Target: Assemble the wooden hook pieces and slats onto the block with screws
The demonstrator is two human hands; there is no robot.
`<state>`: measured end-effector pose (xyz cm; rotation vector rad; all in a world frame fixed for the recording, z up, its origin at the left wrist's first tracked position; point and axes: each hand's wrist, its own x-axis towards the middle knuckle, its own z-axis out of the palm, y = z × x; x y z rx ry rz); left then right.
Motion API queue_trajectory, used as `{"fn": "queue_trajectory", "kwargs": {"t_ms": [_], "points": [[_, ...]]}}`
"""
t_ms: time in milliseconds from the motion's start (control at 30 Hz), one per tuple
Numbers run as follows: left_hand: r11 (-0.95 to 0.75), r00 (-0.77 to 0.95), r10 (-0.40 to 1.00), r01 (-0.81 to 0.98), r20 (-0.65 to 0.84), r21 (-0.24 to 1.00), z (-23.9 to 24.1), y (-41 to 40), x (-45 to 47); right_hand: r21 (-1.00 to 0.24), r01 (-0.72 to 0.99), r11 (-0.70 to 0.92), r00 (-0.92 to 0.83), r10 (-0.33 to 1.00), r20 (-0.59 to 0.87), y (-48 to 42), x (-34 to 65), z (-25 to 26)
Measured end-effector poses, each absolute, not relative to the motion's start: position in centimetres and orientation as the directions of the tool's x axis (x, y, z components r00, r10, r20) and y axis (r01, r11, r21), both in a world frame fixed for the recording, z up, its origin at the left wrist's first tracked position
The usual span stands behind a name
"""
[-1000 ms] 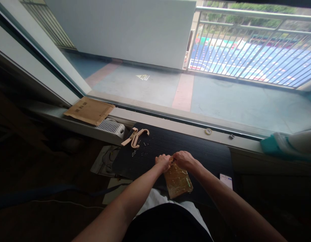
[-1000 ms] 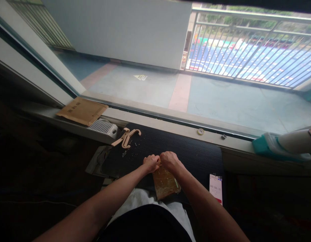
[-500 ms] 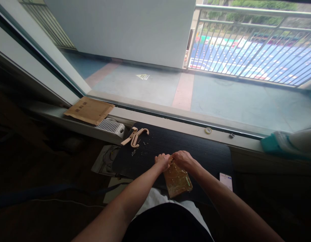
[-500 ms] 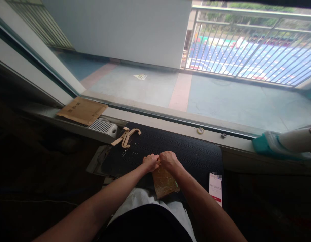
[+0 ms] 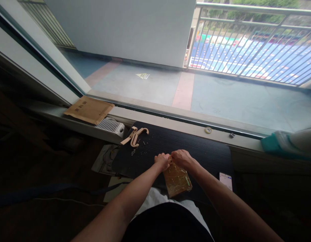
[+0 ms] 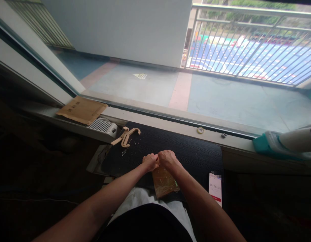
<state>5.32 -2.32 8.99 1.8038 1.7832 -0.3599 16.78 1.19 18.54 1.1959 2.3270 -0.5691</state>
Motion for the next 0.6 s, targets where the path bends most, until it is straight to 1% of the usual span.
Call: {"fn": "queue_trajectory", "kwargs": {"t_ms": [133, 333, 600], "points": [[0.049, 0.082, 0.820, 0.976, -0.566, 0.213, 9.2, -2.3, 5.3, -0.144, 0.846, 0.513, -0.493, 0.652, -0.575, 1.1, 16.9, 18.8], [0.054, 0.081, 0.814, 0.975, -0.575, 0.215, 9.1, -2.2, 5.2, -0.141, 0.815, 0.561, -0.529, 0.623, -0.576, 1.3, 16.8, 19.8], [0.037, 0.095, 0.816, 0.976, -0.570, 0.215, 9.2, -2.0, 5.2, -0.158, 0.837, 0.524, -0.506, 0.632, -0.586, 1.6, 17.1, 18.6]]}}
